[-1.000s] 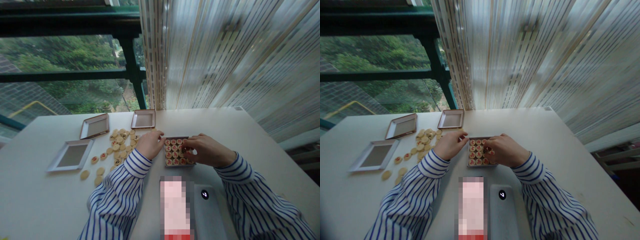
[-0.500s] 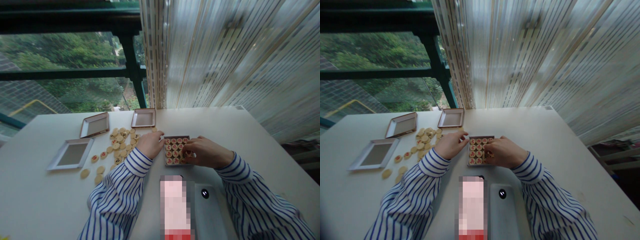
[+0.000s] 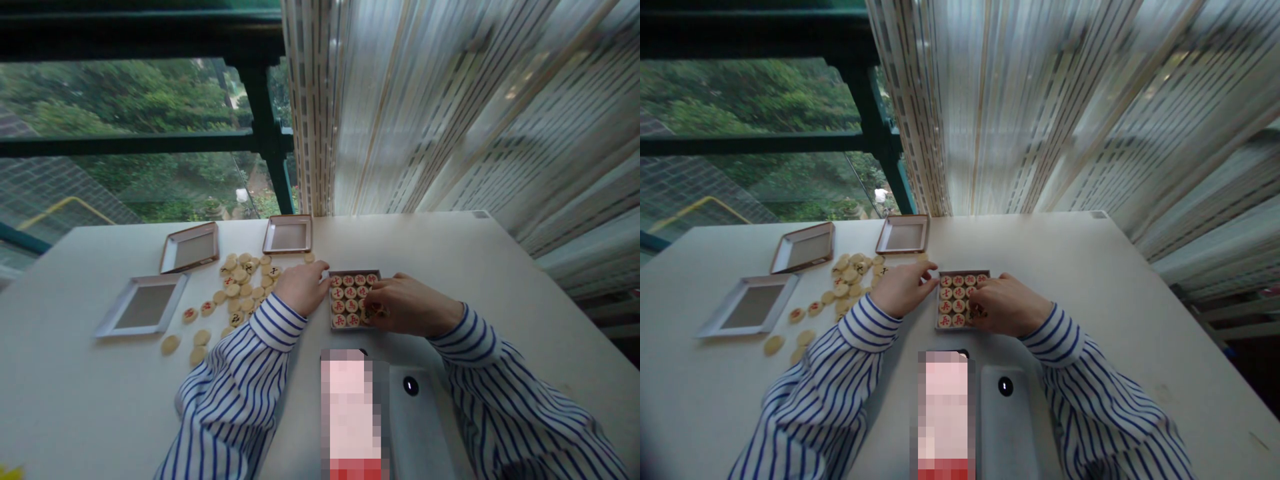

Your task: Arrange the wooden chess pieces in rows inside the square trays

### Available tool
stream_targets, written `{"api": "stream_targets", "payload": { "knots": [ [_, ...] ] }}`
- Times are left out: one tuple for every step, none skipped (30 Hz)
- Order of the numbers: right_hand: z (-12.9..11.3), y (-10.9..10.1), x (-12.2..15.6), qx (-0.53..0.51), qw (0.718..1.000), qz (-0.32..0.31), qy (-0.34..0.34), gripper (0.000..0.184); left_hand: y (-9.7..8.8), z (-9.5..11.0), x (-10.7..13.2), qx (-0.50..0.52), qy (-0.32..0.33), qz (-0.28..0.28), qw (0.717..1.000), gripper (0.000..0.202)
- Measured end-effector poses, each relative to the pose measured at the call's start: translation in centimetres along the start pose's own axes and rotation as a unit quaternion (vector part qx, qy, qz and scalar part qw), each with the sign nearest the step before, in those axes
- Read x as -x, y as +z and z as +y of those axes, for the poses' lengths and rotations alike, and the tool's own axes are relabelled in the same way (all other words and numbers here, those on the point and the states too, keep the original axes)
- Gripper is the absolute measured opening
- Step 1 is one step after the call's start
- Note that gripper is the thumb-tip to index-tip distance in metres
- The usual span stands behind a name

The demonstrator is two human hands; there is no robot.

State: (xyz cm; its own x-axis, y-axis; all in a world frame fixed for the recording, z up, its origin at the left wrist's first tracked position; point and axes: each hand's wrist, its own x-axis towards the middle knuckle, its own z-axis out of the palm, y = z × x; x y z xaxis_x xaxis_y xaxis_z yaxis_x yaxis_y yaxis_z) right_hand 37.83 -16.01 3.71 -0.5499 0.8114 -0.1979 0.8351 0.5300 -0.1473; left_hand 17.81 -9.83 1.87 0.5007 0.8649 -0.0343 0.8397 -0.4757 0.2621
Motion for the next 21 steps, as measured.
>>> {"api": "stream_targets", "payload": {
  "knots": [
    [-0.04,-0.01,-0.01,0.000,1.000,-0.001,-0.001,0.021,-0.04,0.04,0.02,-0.003,-0.002,-0.002,1.000,0.034],
    [-0.08,-0.02,-0.01,0.001,1.000,-0.001,-0.003,0.020,-0.07,0.09,0.05,-0.005,-0.003,-0.004,1.000,0.034],
    [-0.12,-0.04,0.00,0.002,1.000,0.000,-0.004,0.019,-0.11,0.13,0.07,-0.007,-0.005,-0.006,1.000,0.035],
    [-0.17,-0.05,0.00,0.002,1.000,0.000,-0.005,0.019,-0.13,0.17,0.09,-0.007,-0.006,-0.007,1.000,0.035],
    [-0.21,-0.06,0.01,0.003,1.000,0.000,-0.006,0.019,-0.14,0.19,0.10,-0.007,-0.007,-0.008,1.000,0.035],
    [-0.24,-0.06,0.01,0.003,1.000,0.001,-0.006,0.020,-0.14,0.19,0.10,-0.007,-0.007,-0.008,1.000,0.035],
    [-0.26,-0.06,0.01,0.003,1.000,0.002,-0.006,0.020,-0.11,0.18,0.09,-0.006,-0.007,-0.008,1.000,0.035],
    [-0.27,-0.07,0.02,0.004,1.000,0.002,-0.006,0.020,-0.08,0.16,0.08,-0.005,-0.007,-0.007,1.000,0.036],
    [-0.28,-0.06,0.02,0.004,1.000,0.001,-0.006,0.020,-0.03,0.14,0.06,-0.005,-0.007,-0.007,1.000,0.036],
    [-0.27,-0.06,0.03,0.004,1.000,0.000,-0.007,0.020,0.01,0.12,0.04,-0.006,-0.007,-0.007,1.000,0.036],
    [-0.26,-0.06,0.03,0.005,1.000,-0.002,-0.008,0.020,0.04,0.10,0.03,-0.008,-0.006,-0.007,1.000,0.036],
    [-0.25,-0.05,0.04,0.005,1.000,-0.002,-0.009,0.020,0.05,0.10,0.02,-0.011,-0.005,-0.008,1.000,0.036],
    [-0.25,-0.04,0.05,0.006,1.000,-0.002,-0.009,0.020,0.06,0.11,0.01,-0.014,-0.004,-0.008,1.000,0.036],
    [-0.25,-0.02,0.06,0.006,1.000,0.000,-0.009,0.020,0.04,0.12,0.01,-0.016,-0.003,-0.008,1.000,0.036],
    [-0.25,0.01,0.07,0.006,1.000,0.001,-0.010,0.020,0.01,0.15,0.01,-0.017,-0.002,-0.008,1.000,0.036],
    [-0.26,0.03,0.07,0.005,1.000,0.003,-0.010,0.020,-0.03,0.17,0.02,-0.017,-0.002,-0.008,1.000,0.036],
    [-0.27,0.06,0.07,0.005,1.000,0.005,-0.009,0.019,-0.08,0.20,0.03,-0.016,-0.004,-0.009,1.000,0.036],
    [-0.28,0.08,0.06,0.005,1.000,0.004,-0.007,0.019,-0.13,0.23,0.04,-0.015,-0.005,-0.011,1.000,0.036],
    [-0.29,0.09,0.05,0.006,1.000,0.003,-0.005,0.019,-0.18,0.26,0.05,-0.014,-0.006,-0.012,1.000,0.036],
    [-0.31,0.09,0.05,0.007,1.000,0.002,-0.003,0.020,-0.22,0.28,0.06,-0.014,-0.007,-0.013,1.000,0.036],
    [-0.32,0.09,0.04,0.008,1.000,0.001,-0.001,0.020,-0.24,0.30,0.07,-0.013,-0.006,-0.014,1.000,0.036]
  ]
}}
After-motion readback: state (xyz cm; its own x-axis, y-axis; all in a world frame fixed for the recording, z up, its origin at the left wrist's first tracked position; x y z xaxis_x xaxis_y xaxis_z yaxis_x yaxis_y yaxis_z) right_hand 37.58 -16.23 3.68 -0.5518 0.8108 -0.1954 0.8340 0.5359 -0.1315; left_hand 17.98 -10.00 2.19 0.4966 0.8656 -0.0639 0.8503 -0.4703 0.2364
